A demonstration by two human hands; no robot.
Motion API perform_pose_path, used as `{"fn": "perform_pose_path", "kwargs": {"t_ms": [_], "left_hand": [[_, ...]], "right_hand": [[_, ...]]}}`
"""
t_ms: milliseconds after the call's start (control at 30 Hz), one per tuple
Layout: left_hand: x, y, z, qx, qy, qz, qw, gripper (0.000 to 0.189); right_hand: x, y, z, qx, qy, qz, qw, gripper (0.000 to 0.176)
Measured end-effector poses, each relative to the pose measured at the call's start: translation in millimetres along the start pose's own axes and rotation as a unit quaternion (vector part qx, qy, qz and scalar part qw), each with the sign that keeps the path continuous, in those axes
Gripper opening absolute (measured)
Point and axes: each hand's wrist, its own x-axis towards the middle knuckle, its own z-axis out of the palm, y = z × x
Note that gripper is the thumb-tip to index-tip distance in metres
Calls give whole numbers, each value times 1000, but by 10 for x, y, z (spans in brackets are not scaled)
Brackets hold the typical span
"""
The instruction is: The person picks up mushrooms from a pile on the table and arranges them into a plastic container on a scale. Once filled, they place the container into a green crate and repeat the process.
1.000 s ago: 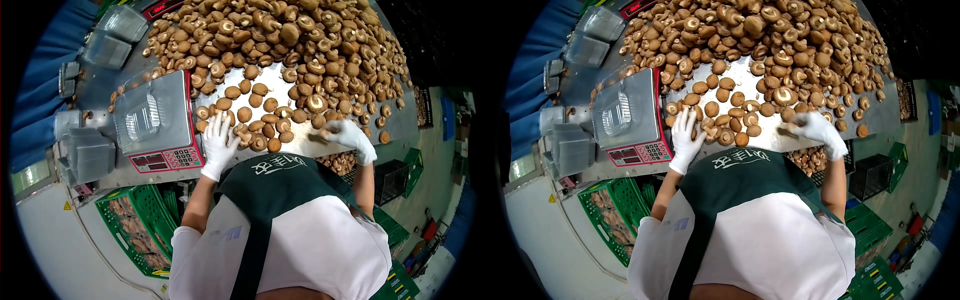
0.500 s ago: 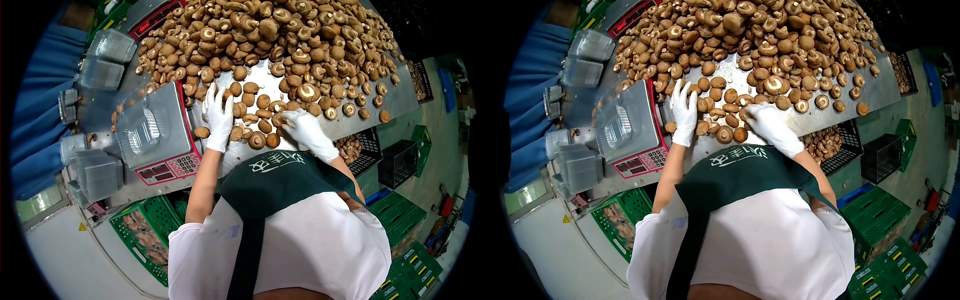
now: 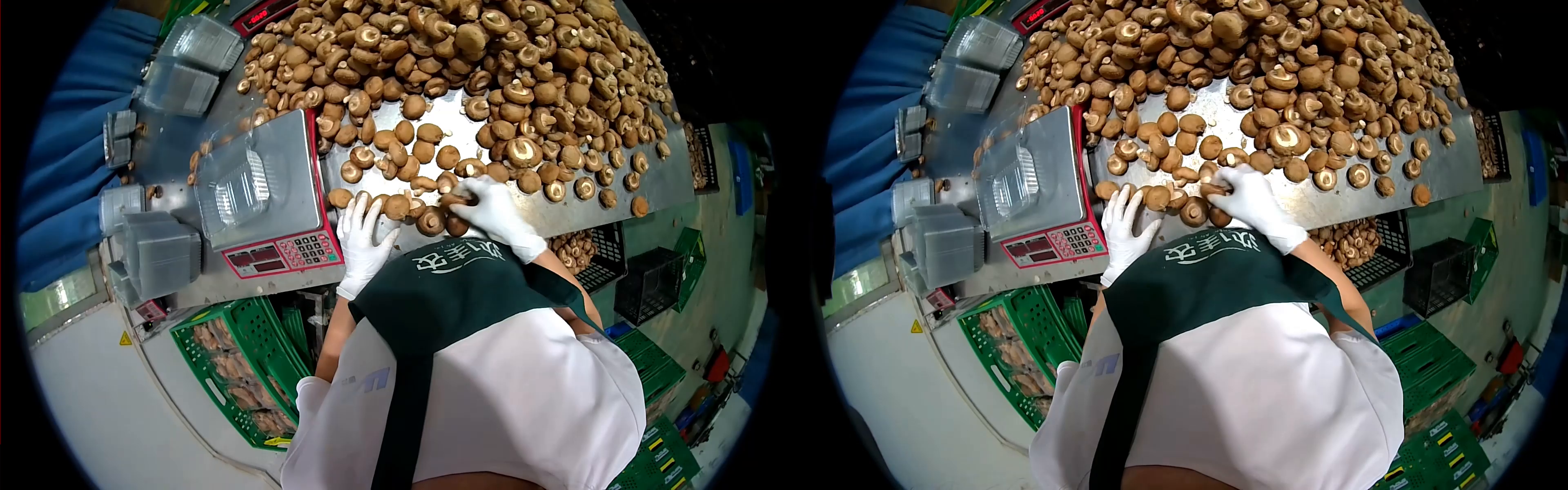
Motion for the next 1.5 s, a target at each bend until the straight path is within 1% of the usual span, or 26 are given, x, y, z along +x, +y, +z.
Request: {"fn": "perform_pose_path", "kwargs": {"t_ms": [100,167,233,300,333,367,433,500,567,633,700,767,867,933,967,1000,1033,1100,1133,1200,1233,1267,1300,1367,1400,1500], "left_hand": [[73,45,25,13,-15,26,999,61],[130,-1,120,54,-21,71,996,54],[236,-52,149,24,10,40,999,43],[357,-152,144,-69,29,-59,995,35],[432,-85,66,-88,55,-110,988,32],[461,-163,68,-93,58,-139,984,38],[516,-139,-2,-109,64,-134,983,48],[510,-197,17,-48,25,-62,997,61],[484,-62,-54,-5,10,-26,1000,62],[458,-10,-97,0,1,71,997,58],[426,-12,-12,-44,-71,125,989,56],[360,109,64,15,-145,116,983,55],[377,76,225,62,-142,99,983,50],[461,140,202,-71,-143,-20,987,43],[484,171,188,-73,-141,-18,987,43],[489,191,161,-116,-154,-41,980,41],[483,192,143,-157,-167,-65,971,39],[433,118,166,-128,-167,-52,976,41],[417,127,133,-104,-171,-50,978,43],[383,137,72,-80,-176,-46,980,44],[348,135,36,-45,-135,-13,990,52],[306,140,10,-10,-93,18,995,60],[266,146,-6,-10,-94,19,995,60],[203,152,-39,30,-39,-12,999,80],[163,118,-16,26,-51,-34,998,92],[127,182,17,86,-72,-26,993,94]], "right_hand": [[-150,88,-421,8,-5,73,997,28],[-260,105,-817,-108,-65,137,983,34],[-455,353,-1050,-222,-123,188,949,31],[-613,499,-1188,-287,-154,235,916,25],[-687,612,-1166,-311,-150,239,908,22],[-726,669,-1119,-310,-149,242,907,22],[-716,568,-991,-267,-125,213,932,22],[-626,343,-778,-196,-94,203,955,32],[-536,195,-561,-168,-87,146,971,37],[-470,131,-373,-134,-70,89,985,38],[-411,129,-183,-130,-12,-8,991,35],[-318,117,-100,-131,-19,-12,991,34],[-204,66,-98,-158,-70,34,984,39],[-252,161,-91,-122,-35,14,992,42],[-279,197,-97,-85,-6,-7,996,45],[-294,154,-169,-73,-41,34,996,57],[-325,155,-167,-73,-42,34,996,57],[-408,180,-157,-104,-13,52,993,75],[-436,257,-118,-130,-57,60,988,97],[-504,283,-2,-109,-29,44,993,100],[-526,298,42,-88,-1,26,996,104],[-514,341,65,-86,-24,42,995,110],[-492,328,75,-85,-24,43,995,110],[-411,267,107,-103,-46,65,992,110],[-353,322,180,-116,-80,83,986,118],[-187,328,295,-128,-106,67,984,117]]}}
